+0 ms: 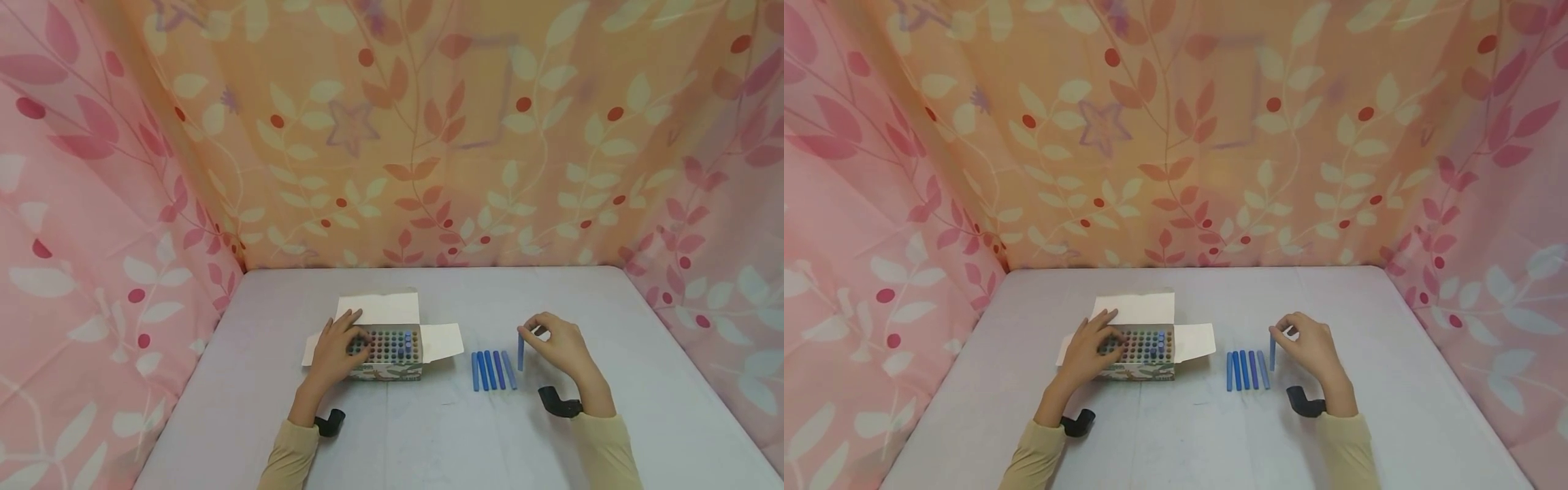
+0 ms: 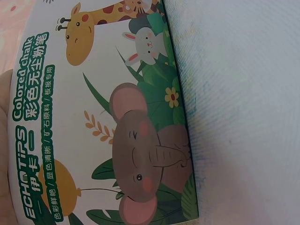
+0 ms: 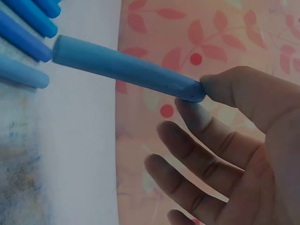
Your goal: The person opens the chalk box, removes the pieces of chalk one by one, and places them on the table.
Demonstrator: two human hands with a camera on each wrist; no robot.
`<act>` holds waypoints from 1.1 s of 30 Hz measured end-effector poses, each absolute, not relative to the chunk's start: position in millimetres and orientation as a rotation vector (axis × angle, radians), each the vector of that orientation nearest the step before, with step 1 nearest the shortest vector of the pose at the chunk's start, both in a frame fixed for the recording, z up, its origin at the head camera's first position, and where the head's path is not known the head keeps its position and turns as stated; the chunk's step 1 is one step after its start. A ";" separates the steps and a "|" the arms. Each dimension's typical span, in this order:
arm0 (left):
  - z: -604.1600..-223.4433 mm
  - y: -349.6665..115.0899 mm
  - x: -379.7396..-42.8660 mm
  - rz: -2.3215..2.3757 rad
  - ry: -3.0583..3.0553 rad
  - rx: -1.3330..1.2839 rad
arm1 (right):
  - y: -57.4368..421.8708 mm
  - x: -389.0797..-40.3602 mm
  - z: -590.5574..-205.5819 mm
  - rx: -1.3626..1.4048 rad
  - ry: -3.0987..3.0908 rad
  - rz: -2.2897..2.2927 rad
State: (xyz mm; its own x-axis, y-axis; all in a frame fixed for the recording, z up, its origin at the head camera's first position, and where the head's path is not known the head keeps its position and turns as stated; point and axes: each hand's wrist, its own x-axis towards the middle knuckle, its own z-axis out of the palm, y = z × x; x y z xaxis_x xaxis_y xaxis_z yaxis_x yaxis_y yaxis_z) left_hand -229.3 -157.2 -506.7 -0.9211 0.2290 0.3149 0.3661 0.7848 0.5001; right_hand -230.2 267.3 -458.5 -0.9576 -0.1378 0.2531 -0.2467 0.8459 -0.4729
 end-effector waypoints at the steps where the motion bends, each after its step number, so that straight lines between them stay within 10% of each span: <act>1: -506.7 -157.2 -229.2 -0.837 -2.739 -0.466 | 268.6 -230.5 -459.2 0.292 -2.833 0.760; 33: -508.8 -158.4 -229.6 -0.817 -2.711 -0.491 | 271.3 -247.2 -510.7 0.228 -3.068 0.645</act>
State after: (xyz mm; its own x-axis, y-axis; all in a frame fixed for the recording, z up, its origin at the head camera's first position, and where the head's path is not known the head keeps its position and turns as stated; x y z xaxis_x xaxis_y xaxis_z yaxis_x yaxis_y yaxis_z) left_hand -229.6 -158.4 -508.8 -0.9070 0.2413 0.3452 0.3919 0.7837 0.4819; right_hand -247.2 271.3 -510.7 -0.9895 -0.1417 0.0277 -0.1409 0.9054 -0.4005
